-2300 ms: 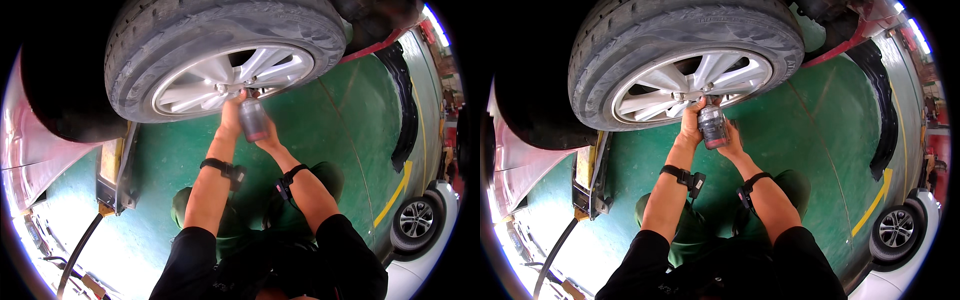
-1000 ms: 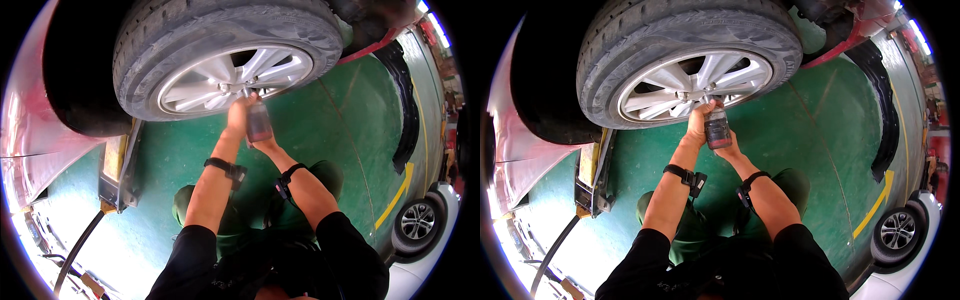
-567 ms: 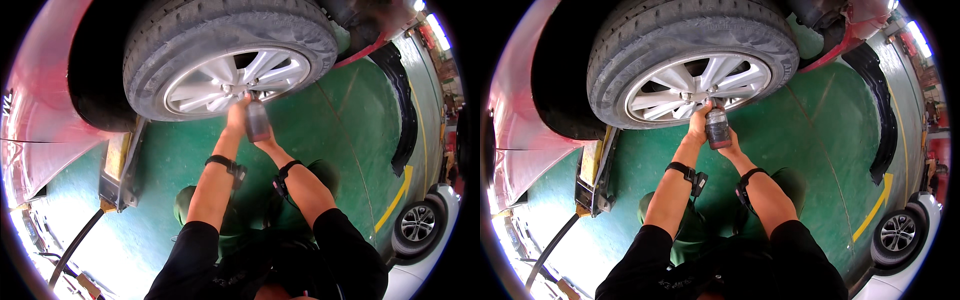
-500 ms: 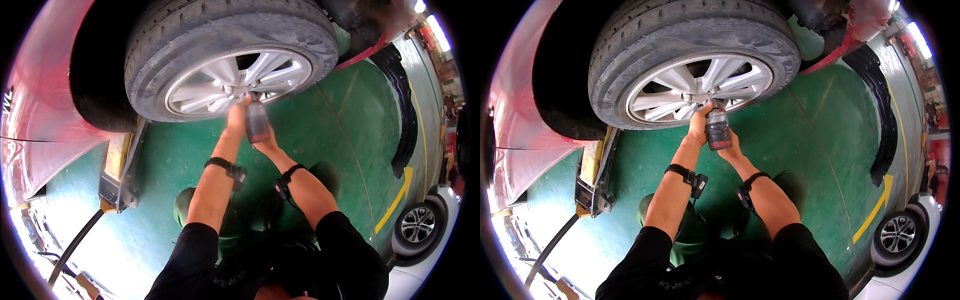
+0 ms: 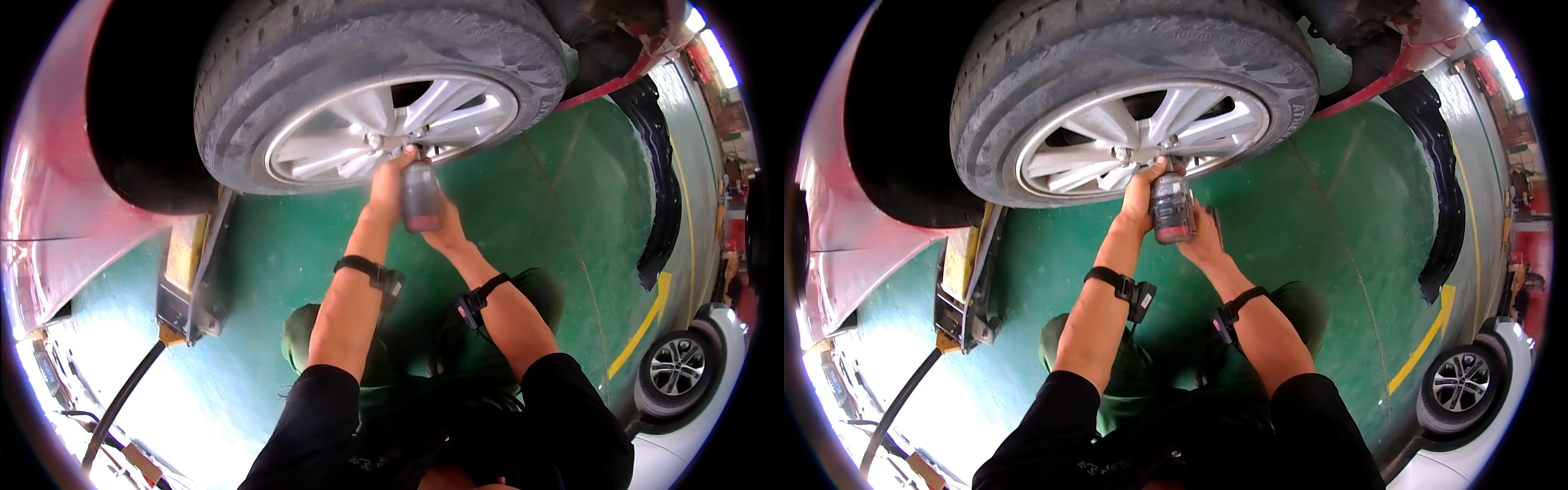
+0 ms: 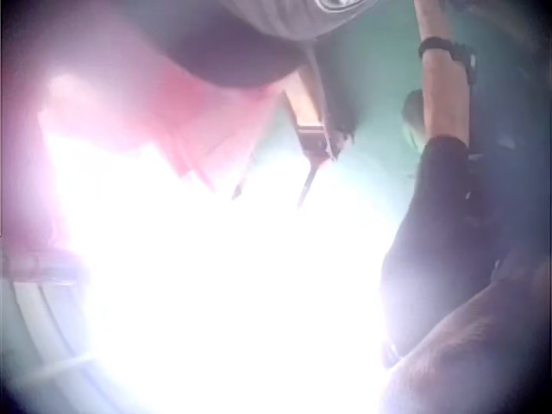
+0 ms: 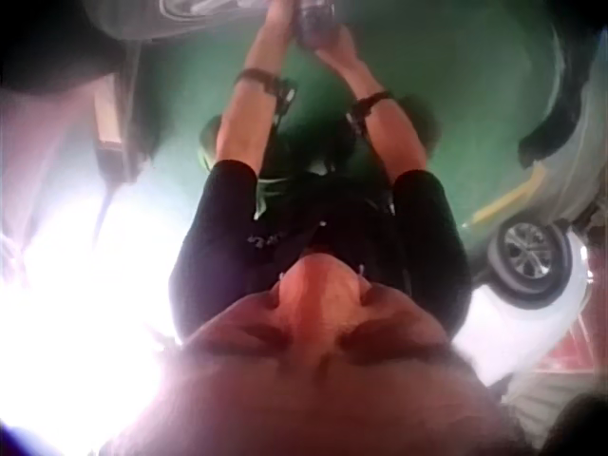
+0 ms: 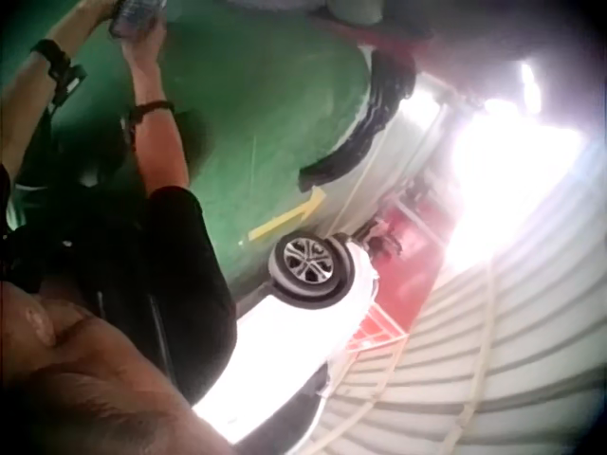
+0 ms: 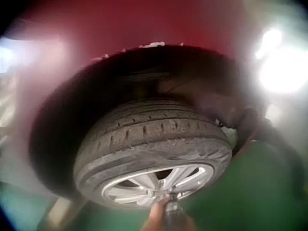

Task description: The person uses a power impact wrench to remove lug nuts from a car wheel, operates a floor jack to raise the red vehicle, and then pulls the tire off the axle by hand.

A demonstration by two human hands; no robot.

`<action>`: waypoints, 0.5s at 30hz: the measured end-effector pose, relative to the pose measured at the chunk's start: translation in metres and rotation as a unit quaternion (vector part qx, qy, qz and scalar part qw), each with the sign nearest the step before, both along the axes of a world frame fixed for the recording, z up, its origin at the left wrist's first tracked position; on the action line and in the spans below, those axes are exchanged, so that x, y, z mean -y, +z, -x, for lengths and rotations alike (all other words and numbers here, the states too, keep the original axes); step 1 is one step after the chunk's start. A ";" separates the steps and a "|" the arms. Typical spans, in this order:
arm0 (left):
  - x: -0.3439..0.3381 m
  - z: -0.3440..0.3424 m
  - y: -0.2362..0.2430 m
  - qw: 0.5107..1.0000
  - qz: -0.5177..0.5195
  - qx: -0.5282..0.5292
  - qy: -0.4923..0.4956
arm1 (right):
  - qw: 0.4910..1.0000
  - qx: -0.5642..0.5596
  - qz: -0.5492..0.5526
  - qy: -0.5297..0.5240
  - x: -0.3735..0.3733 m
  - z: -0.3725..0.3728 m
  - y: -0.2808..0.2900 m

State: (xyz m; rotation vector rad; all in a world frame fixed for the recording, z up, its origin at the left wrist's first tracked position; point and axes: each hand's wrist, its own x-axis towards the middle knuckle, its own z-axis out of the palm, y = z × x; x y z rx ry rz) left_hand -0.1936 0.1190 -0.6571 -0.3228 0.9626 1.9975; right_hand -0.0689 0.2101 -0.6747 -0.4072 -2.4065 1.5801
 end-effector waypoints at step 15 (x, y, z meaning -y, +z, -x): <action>0.005 0.003 -0.011 1.000 -0.004 -0.002 0.006 | 0.996 0.062 -0.030 0.065 0.000 0.002 -0.013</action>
